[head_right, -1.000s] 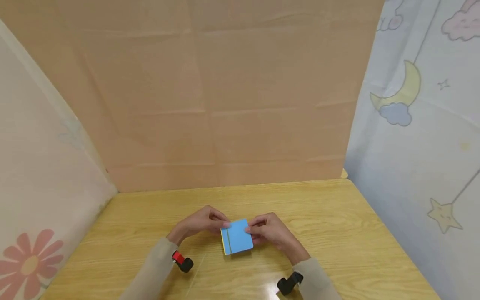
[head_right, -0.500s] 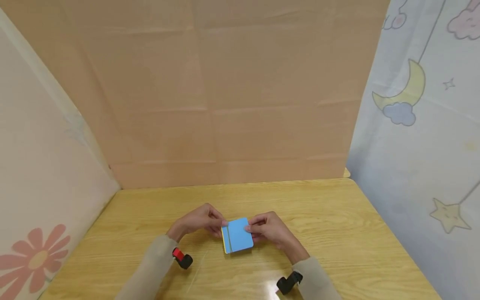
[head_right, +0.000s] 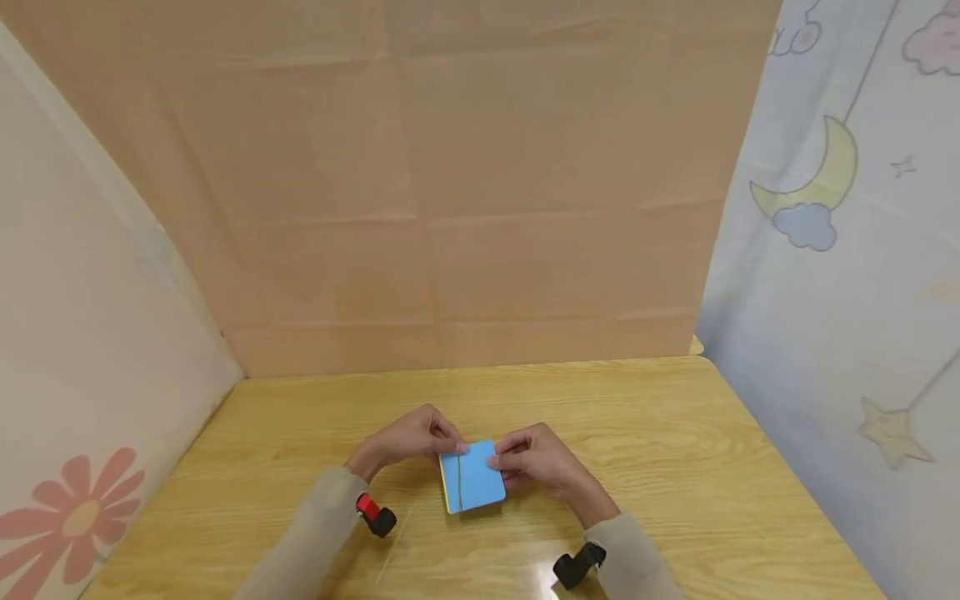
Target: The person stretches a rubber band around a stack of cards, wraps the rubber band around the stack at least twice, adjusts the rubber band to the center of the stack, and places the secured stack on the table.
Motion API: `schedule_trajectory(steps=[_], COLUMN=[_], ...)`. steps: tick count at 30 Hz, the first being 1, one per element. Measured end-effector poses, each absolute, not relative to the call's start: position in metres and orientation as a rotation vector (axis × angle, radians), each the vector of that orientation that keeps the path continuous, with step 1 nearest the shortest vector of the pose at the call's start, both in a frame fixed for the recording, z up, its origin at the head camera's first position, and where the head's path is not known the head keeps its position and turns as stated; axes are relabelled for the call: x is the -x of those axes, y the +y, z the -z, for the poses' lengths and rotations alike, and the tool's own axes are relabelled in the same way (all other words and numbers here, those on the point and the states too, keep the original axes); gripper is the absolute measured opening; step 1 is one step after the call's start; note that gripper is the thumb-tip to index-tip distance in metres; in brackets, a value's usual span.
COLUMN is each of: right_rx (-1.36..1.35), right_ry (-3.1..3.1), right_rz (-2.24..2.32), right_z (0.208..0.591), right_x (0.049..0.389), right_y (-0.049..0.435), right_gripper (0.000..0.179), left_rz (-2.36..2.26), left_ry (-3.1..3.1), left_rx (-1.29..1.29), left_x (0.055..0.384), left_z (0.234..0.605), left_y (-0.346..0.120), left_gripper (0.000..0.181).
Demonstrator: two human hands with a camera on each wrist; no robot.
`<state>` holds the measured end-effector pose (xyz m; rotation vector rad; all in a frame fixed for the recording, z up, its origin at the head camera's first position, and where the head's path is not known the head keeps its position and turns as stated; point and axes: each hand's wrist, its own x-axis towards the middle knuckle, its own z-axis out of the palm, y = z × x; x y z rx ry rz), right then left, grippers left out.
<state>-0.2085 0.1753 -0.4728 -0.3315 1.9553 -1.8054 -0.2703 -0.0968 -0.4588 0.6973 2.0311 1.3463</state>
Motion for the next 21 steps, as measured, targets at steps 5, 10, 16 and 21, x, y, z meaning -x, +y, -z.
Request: schedule_trajectory(steps=[5, 10, 16, 21], right_rx=[0.308, 0.294, 0.279, 0.272], right_ry=[1.959, 1.946, 1.965, 1.985], right_rz=[1.825, 1.835, 1.842, 1.84], right_z=[0.4721, 0.4715, 0.4693, 0.4672], right_x=[0.207, 0.2054, 0.2042, 0.2044], right_y=[0.1743, 0.1753, 0.1769, 0.1765], right_gripper=[0.023, 0.024, 0.03, 0.032], left_rz=[-1.344, -1.342, -1.381, -1.395], left_ry=[2.059, 2.059, 2.047, 2.029], left_rx=[-0.684, -0.679, -0.645, -0.623], left_x=[0.2711, 0.2693, 0.2653, 0.2649], left_z=[0.4583, 0.4548, 0.4536, 0.4566], left_y=[-0.0934, -0.0898, -0.0884, -0.0967], left_gripper=[0.018, 0.02, 0.022, 0.024])
